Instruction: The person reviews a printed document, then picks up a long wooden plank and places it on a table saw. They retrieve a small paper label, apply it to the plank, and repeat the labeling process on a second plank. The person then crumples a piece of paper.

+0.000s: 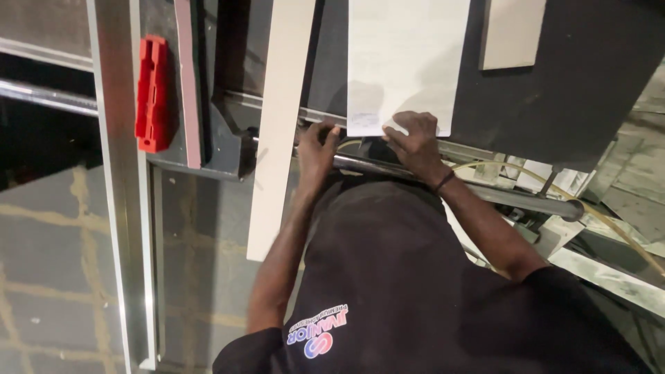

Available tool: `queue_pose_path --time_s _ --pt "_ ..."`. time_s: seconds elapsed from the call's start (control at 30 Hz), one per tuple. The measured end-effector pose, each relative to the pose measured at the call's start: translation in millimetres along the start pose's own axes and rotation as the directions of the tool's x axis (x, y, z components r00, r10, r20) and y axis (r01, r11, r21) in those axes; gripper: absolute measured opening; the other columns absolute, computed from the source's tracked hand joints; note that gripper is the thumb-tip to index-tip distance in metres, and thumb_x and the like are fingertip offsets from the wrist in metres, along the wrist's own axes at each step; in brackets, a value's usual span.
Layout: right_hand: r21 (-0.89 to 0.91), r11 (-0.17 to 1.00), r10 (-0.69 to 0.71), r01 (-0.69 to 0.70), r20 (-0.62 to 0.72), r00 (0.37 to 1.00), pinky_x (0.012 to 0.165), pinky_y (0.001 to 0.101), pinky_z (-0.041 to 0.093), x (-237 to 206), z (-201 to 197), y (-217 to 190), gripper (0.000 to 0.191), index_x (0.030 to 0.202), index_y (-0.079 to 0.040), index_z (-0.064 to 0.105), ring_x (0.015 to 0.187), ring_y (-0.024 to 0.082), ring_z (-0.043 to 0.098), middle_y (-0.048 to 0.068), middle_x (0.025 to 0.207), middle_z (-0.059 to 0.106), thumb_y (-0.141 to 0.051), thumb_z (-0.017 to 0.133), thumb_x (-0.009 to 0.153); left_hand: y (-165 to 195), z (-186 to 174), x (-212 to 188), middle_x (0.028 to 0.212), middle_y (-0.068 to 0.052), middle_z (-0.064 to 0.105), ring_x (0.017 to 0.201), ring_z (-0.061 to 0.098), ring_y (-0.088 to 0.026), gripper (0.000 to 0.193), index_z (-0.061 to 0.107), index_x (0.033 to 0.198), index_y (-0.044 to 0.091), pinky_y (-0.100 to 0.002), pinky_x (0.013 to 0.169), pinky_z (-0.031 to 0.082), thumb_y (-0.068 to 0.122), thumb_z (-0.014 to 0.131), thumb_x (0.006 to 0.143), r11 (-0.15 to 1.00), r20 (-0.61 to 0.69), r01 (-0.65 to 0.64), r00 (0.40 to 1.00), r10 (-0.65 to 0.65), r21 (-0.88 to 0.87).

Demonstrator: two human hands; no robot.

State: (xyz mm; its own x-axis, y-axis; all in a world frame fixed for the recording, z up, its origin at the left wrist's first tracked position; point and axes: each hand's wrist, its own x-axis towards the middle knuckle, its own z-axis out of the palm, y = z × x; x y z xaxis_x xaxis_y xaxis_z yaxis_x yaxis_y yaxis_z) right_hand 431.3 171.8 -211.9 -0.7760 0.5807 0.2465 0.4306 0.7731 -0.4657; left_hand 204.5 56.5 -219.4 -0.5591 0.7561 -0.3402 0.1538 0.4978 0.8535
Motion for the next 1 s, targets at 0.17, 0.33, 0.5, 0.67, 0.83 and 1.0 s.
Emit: queue_pose_path --time_s 0.17,0.33,0.5,0.67,0.83,1.0 --pt "0.122 0.992 -0.007 0.013 -0.043 0.999 0.099 0.0487 0.042 -4 -7 4 0.029 0.112 -0.010 0.076 0.112 0.030 0.061 0.009 0.116 0.067 -0.007 0.084 0.084 2 31 0 0.097 -0.017 0.077 0.083 0.076 -0.021 0.037 0.069 0.115 -0.004 -0.032 0.069 0.060 0.027 0.073 0.095 0.954 0.028 0.225 0.974 -0.224 -0.200" --pt "0.196 0.980 -0.018 0.041 -0.121 0.992 0.098 0.0464 0.043 -6 -13 4 0.019 0.105 -0.012 0.075 0.102 0.026 0.061 0.004 0.107 0.069 -0.005 0.085 0.090 9 54 11 0.102 -0.021 0.074 0.087 0.075 -0.024 0.046 0.064 0.119 -0.013 -0.032 0.072 0.065 0.024 0.075 0.093 0.752 0.265 0.507 0.861 -0.433 -0.420" --pt "0.262 0.965 0.053 -0.022 -0.110 0.992 0.097 0.0451 0.042 -6 -14 7 0.022 0.110 -0.009 0.075 0.103 0.026 0.063 0.005 0.107 0.069 -0.010 0.085 0.090 -8 70 10 0.110 -0.019 0.074 0.095 0.075 -0.024 0.044 0.064 0.123 -0.014 -0.035 0.084 0.066 0.010 0.076 0.089 0.632 0.391 0.476 0.876 -0.282 -0.611" --pt "0.198 0.974 0.119 -0.109 -0.040 0.992 0.097 0.0415 0.042 9 -9 23 0.035 0.123 -0.004 0.075 0.107 0.026 0.060 0.008 0.113 0.066 -0.015 0.087 0.091 -16 70 6 0.119 -0.019 0.071 0.106 0.071 -0.024 0.041 0.059 0.129 -0.011 -0.039 0.095 0.060 0.003 0.072 0.093 0.555 0.462 0.487 0.865 -0.197 -0.675" --pt "0.321 0.937 0.147 -0.138 -0.006 0.989 0.093 0.0409 0.040 21 -3 29 0.041 0.120 -0.007 0.077 0.101 0.022 0.061 0.006 0.108 0.067 -0.017 0.091 0.083 -9 70 7 0.125 -0.018 0.068 0.114 0.068 -0.024 0.044 0.054 0.134 -0.006 -0.037 0.099 0.059 0.002 0.070 0.093 0.453 0.514 0.509 0.849 -0.124 -0.732" --pt "0.356 0.914 0.205 -0.194 0.008 0.979 0.090 0.0402 0.039 21 3 28 0.030 0.109 -0.010 0.079 0.098 0.021 0.062 0.006 0.106 0.068 -0.015 0.091 0.083 -5 71 5 0.122 -0.017 0.069 0.111 0.067 -0.022 0.048 0.055 0.135 -0.007 -0.034 0.097 0.057 0.004 0.073 0.092 0.649 0.463 0.428 0.877 -0.128 -0.629"
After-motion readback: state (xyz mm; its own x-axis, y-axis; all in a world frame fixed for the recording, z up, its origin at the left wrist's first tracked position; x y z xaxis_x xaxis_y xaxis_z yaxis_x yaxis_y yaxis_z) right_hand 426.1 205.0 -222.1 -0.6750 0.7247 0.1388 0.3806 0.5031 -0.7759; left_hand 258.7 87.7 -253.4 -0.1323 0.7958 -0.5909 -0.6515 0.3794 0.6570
